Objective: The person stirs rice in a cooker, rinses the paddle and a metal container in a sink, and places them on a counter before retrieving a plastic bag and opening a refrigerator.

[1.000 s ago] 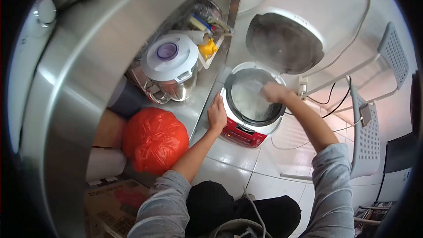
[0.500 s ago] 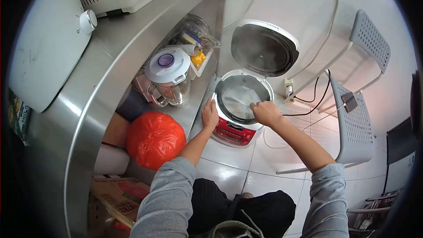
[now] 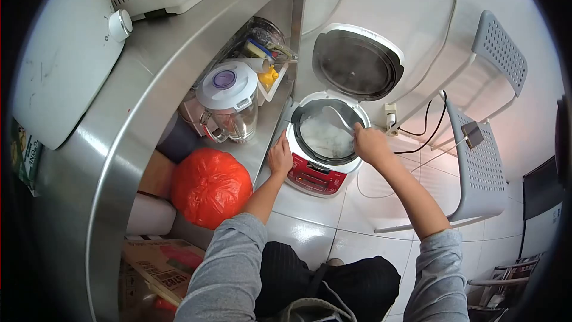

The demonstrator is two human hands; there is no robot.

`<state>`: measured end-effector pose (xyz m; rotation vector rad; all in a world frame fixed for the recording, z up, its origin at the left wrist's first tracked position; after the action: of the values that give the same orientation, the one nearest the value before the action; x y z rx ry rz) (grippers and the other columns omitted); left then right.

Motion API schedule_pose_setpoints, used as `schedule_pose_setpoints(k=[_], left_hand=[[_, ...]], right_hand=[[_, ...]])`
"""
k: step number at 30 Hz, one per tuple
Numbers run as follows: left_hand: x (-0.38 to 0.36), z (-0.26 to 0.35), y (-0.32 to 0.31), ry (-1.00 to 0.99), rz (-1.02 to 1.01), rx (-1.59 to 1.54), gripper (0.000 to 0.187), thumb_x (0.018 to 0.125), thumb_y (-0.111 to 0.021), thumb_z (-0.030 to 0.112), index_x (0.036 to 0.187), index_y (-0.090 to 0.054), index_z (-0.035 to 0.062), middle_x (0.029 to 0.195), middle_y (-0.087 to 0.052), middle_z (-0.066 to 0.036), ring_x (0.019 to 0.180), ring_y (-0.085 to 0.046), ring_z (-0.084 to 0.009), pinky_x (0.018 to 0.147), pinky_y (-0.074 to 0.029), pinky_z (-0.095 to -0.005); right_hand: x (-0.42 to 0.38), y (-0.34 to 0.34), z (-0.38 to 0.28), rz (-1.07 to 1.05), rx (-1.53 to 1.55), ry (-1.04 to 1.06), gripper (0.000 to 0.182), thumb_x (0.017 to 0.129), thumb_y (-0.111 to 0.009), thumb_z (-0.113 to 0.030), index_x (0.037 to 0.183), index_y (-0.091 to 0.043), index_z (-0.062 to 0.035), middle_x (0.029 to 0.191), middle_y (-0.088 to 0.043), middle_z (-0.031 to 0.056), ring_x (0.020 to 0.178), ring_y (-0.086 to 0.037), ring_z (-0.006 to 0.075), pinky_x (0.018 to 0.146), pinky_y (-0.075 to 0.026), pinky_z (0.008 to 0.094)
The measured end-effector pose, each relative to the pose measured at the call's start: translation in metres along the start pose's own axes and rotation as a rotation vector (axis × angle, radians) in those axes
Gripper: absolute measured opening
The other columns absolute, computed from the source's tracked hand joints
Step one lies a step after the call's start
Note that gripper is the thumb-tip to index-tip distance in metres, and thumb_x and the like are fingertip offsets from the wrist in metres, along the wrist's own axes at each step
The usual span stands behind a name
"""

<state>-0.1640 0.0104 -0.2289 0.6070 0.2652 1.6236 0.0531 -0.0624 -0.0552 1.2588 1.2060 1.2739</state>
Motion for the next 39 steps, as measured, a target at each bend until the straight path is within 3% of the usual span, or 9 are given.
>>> schedule_pose_setpoints(k=[10, 12, 19, 26, 29, 31, 32, 35, 39], left_hand=[[0.000, 0.005, 0.004, 0.039, -0.065, 0.015, 0.047, 0.094, -0.022, 0.032, 0.126, -0.048, 0.0101, 0.119, -0.054, -0.017, 0.107, -0.051, -0.0381, 0.091, -0.039, -0.0441], [-0.001, 0.007, 0.003, 0.053, -0.074, 0.028, 0.047, 0.094, -0.022, 0.031, 0.126, -0.048, 0.0101, 0.119, -0.054, -0.017, 0.107, -0.051, -0.0379, 0.091, -0.039, -0.0441], [0.000, 0.002, 0.000, -0.043, 0.015, -0.060, 0.044, 0.093, -0.027, 0.027, 0.125, -0.050, 0.0074, 0.117, -0.055, -0.018, 0.105, -0.053, -0.0366, 0.089, -0.041, -0.0417], [0.000, -0.003, -0.003, 0.002, -0.004, -0.054, 0.042, 0.093, -0.030, 0.027, 0.125, -0.050, 0.0082, 0.114, -0.056, -0.020, 0.100, -0.055, -0.0383, 0.086, -0.042, -0.0435], [-0.002, 0.001, 0.000, 0.026, -0.038, -0.036, 0.041, 0.092, -0.034, 0.026, 0.126, -0.048, 0.0084, 0.113, -0.056, -0.021, 0.099, -0.055, -0.0387, 0.085, -0.042, -0.0440], [-0.003, 0.000, -0.003, 0.004, -0.038, -0.026, 0.040, 0.091, -0.038, 0.024, 0.127, -0.047, 0.0084, 0.112, -0.057, -0.022, 0.097, -0.057, -0.0383, 0.083, -0.044, -0.0438], [-0.005, -0.001, -0.005, 0.011, -0.040, -0.030, 0.040, 0.091, -0.038, 0.024, 0.127, -0.047, 0.0084, 0.112, -0.057, -0.022, 0.097, -0.057, -0.0383, 0.083, -0.044, -0.0438], [-0.004, 0.005, 0.000, 0.012, -0.032, -0.023, 0.040, 0.090, -0.039, 0.024, 0.126, -0.048, 0.0076, 0.110, -0.058, -0.022, 0.094, -0.058, -0.0377, 0.081, -0.045, -0.0434], [-0.004, 0.006, 0.002, 0.001, -0.008, -0.044, 0.040, 0.089, -0.042, 0.024, 0.124, -0.050, 0.0048, 0.104, -0.060, -0.022, 0.089, -0.060, -0.0380, 0.078, -0.045, -0.0436]], right_hand=[[0.006, 0.017, 0.006, -0.095, 0.047, -0.121, 0.025, 0.075, -0.048, -0.008, 0.099, -0.054, -0.0038, 0.078, -0.062, 0.0239, 0.077, -0.062, 0.0400, 0.068, -0.049, 0.0483], [0.009, 0.008, 0.014, -0.034, 0.097, -0.130, 0.026, 0.075, -0.048, -0.008, 0.099, -0.056, -0.0048, 0.078, -0.062, 0.0229, 0.077, -0.062, 0.0392, 0.070, -0.049, 0.0478], [0.034, -0.048, 0.022, -0.088, 0.153, -0.188, 0.024, 0.073, -0.051, -0.009, 0.095, -0.059, -0.0024, 0.086, -0.063, 0.0236, 0.082, -0.061, 0.0395, 0.074, -0.049, 0.0466], [0.086, -0.115, 0.018, -0.209, 0.263, -0.254, 0.025, 0.072, -0.053, -0.014, 0.088, -0.064, 0.0013, 0.092, -0.061, 0.0267, 0.090, -0.060, 0.0401, 0.081, -0.048, 0.0455], [0.094, -0.130, 0.023, -0.281, 0.425, -0.304, 0.023, 0.071, -0.053, -0.013, 0.080, -0.064, 0.0053, 0.087, -0.062, 0.0269, 0.077, -0.064, 0.0363, 0.069, -0.051, 0.0414], [0.094, -0.134, 0.025, -0.381, 0.755, -0.432, 0.015, 0.072, -0.055, -0.011, 0.067, -0.060, 0.0022, 0.059, -0.057, 0.0138, 0.043, -0.052, 0.0178, 0.039, -0.040, 0.0316], [0.092, -0.135, 0.026, -0.387, 0.749, -0.435, 0.015, 0.072, -0.055, -0.011, 0.067, -0.060, 0.0022, 0.059, -0.057, 0.0138, 0.043, -0.052, 0.0178, 0.039, -0.040, 0.0316], [0.087, -0.141, 0.031, -0.336, 1.267, -0.739, 0.018, 0.079, -0.054, -0.014, 0.064, -0.053, -0.0034, 0.053, -0.048, 0.0064, 0.038, -0.036, 0.0098, 0.032, -0.021, 0.0231], [0.082, -0.159, 0.024, -0.279, 1.490, -0.897, 0.020, 0.080, -0.054, -0.014, 0.062, -0.051, -0.0039, 0.053, -0.046, 0.0056, 0.039, -0.037, 0.0089, 0.033, -0.021, 0.0221]])
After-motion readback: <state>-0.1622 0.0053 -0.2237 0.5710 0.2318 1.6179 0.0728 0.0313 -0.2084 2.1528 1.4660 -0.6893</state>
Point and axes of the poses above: each hand's wrist, its own x-axis towards the middle knuckle, its own y-axis out of the back of the hand, z = x × y, the point moved 2 cm from there along x, towards the middle knuckle
